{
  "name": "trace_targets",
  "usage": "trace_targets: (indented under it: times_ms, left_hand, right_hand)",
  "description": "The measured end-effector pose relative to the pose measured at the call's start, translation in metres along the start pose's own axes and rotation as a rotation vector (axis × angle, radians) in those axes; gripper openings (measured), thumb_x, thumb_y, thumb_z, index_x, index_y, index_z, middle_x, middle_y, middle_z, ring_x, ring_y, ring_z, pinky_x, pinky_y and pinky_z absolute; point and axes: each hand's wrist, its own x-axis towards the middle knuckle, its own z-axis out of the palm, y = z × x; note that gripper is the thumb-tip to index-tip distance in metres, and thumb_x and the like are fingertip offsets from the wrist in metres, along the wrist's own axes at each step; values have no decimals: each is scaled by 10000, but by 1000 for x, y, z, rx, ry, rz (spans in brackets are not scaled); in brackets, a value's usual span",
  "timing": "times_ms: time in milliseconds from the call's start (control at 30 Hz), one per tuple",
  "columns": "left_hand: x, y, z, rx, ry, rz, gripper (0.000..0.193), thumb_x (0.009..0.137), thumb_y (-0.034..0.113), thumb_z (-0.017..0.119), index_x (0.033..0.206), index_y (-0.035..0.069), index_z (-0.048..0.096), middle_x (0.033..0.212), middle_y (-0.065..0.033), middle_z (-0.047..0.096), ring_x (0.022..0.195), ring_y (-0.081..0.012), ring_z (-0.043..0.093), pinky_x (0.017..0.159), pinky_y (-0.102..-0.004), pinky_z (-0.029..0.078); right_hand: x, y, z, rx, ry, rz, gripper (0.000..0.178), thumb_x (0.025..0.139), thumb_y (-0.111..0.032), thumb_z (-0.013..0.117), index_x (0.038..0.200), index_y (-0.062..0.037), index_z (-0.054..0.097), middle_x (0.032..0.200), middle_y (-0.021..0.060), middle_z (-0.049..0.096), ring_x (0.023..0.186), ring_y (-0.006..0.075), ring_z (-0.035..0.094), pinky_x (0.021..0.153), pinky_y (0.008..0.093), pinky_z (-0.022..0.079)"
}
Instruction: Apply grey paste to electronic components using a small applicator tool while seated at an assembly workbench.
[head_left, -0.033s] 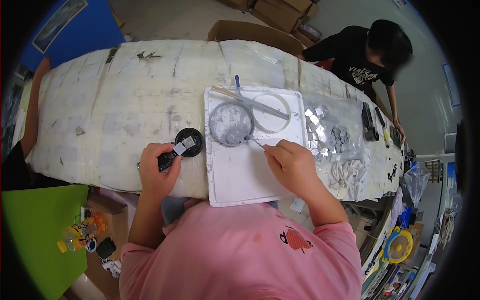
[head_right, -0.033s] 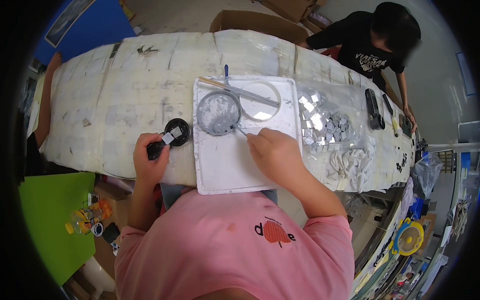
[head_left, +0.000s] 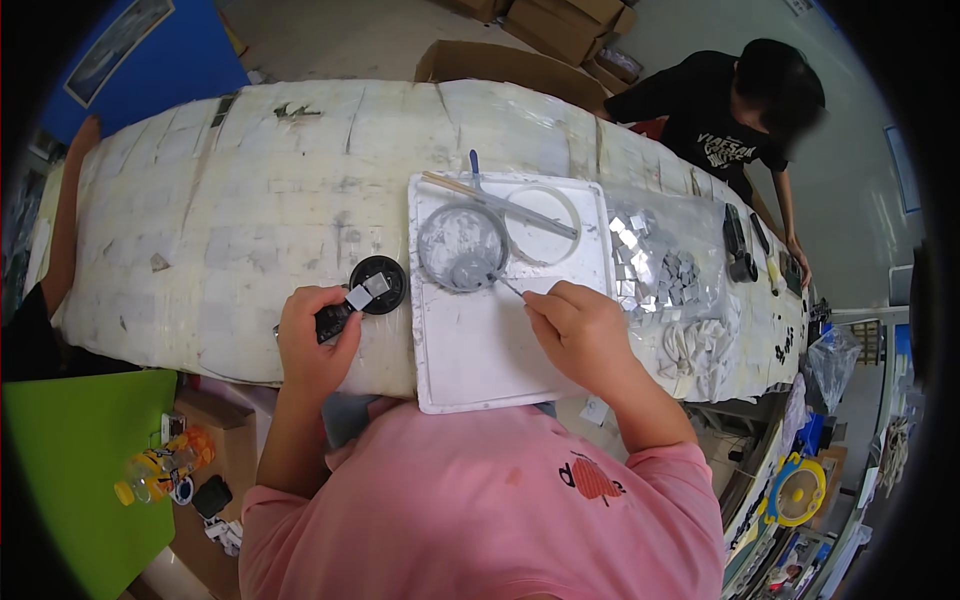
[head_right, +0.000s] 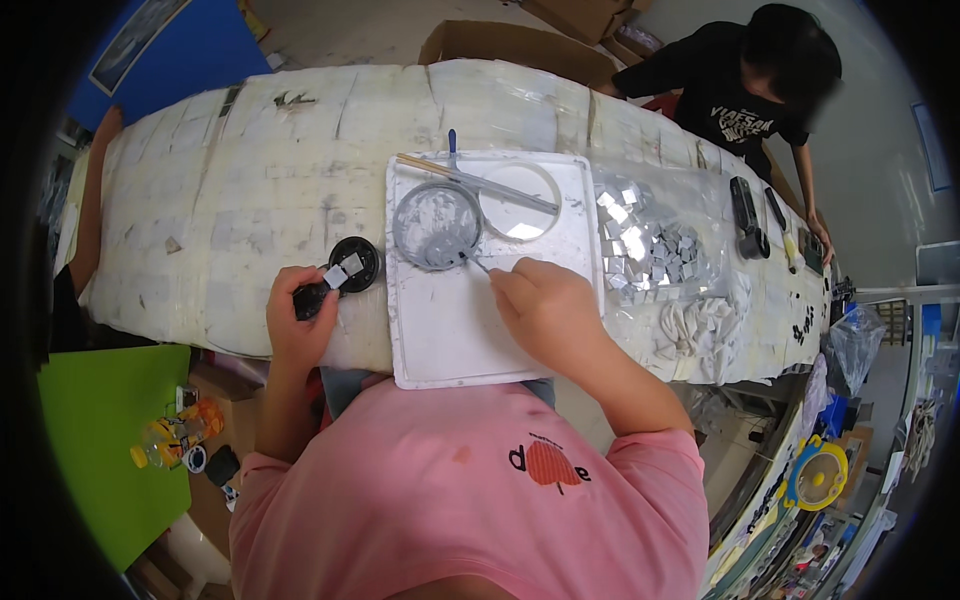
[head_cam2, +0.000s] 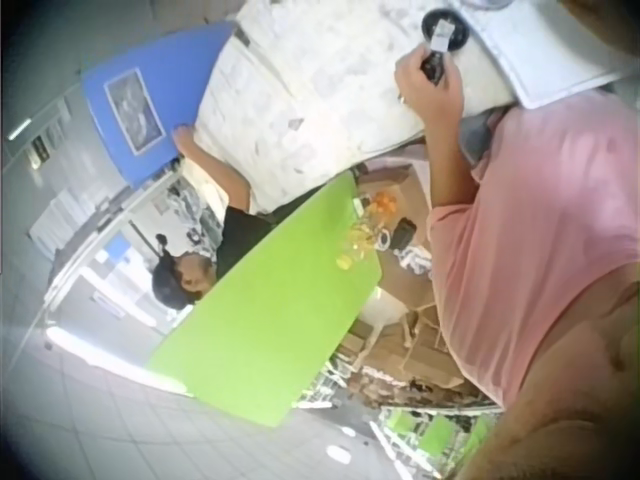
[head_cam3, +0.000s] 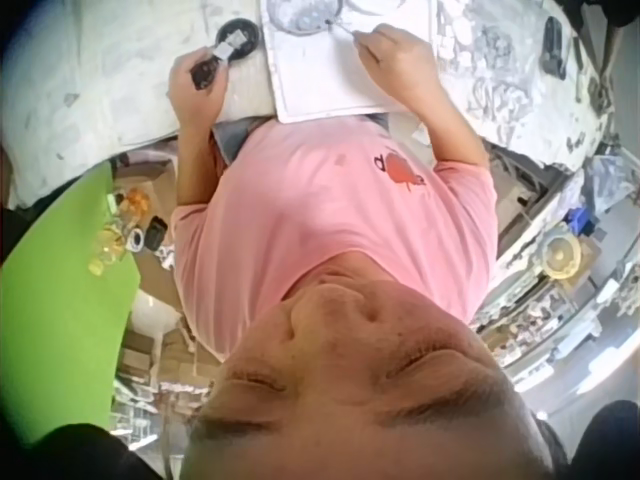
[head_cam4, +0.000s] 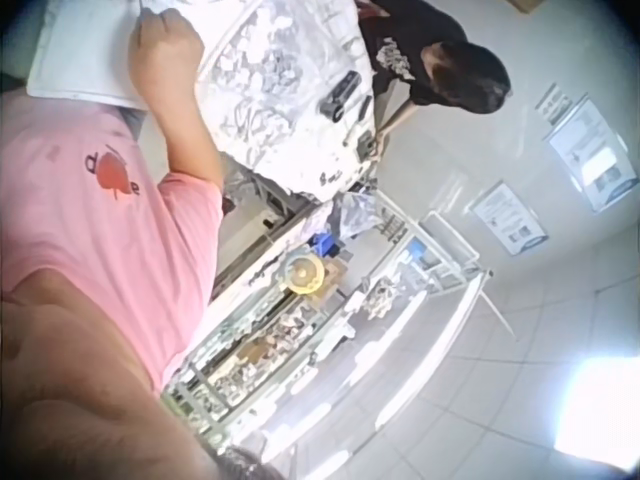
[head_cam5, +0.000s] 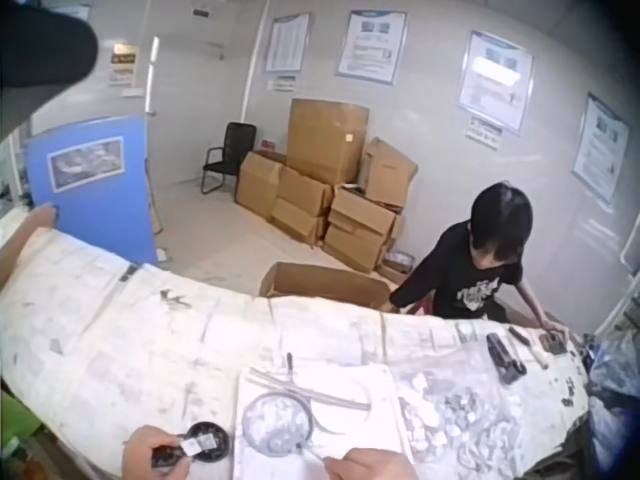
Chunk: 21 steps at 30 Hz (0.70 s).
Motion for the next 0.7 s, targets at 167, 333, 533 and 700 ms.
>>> trace_targets:
  times_ms: [167, 333, 533, 700]
  left_hand:
    - [0, 0, -1, 21, -15, 7, 354, 711, -10, 721, 1023, 49, 565, 944, -116, 593, 832, -281, 576, 716, -350, 460]
    - [0, -1, -1, 35, -12, 23, 362, 714, -2, 721, 1035, 52, 562, 944, -116, 590, 833, -284, 572, 717, -353, 456]
    - [1, 0, -1, 47, -19, 26, 365, 712, -1, 721, 1038, 53, 565, 935, -116, 587, 832, -283, 569, 717, -356, 454]
    - [1, 0, -1, 68, -24, 38, 368, 709, -1, 722, 1039, 56, 569, 927, -115, 585, 826, -284, 568, 707, -356, 454]
  right_hand:
    - [2, -3, 3, 51, 46, -17, 126, 764, -6, 682, 887, -29, 688, 701, 78, 596, 605, 257, 595, 514, 355, 476]
    - [8, 0, 3, 57, 71, 15, 119, 777, -8, 676, 894, -31, 685, 712, 90, 595, 602, 271, 593, 522, 358, 470]
    - [8, -1, 1, 175, 17, 79, 94, 804, -22, 661, 895, -17, 685, 723, 108, 600, 599, 277, 588, 538, 350, 467]
    - [8, -1, 3, 304, -58, 204, 109, 821, -27, 646, 912, 7, 693, 732, 120, 605, 612, 247, 587, 558, 315, 456]
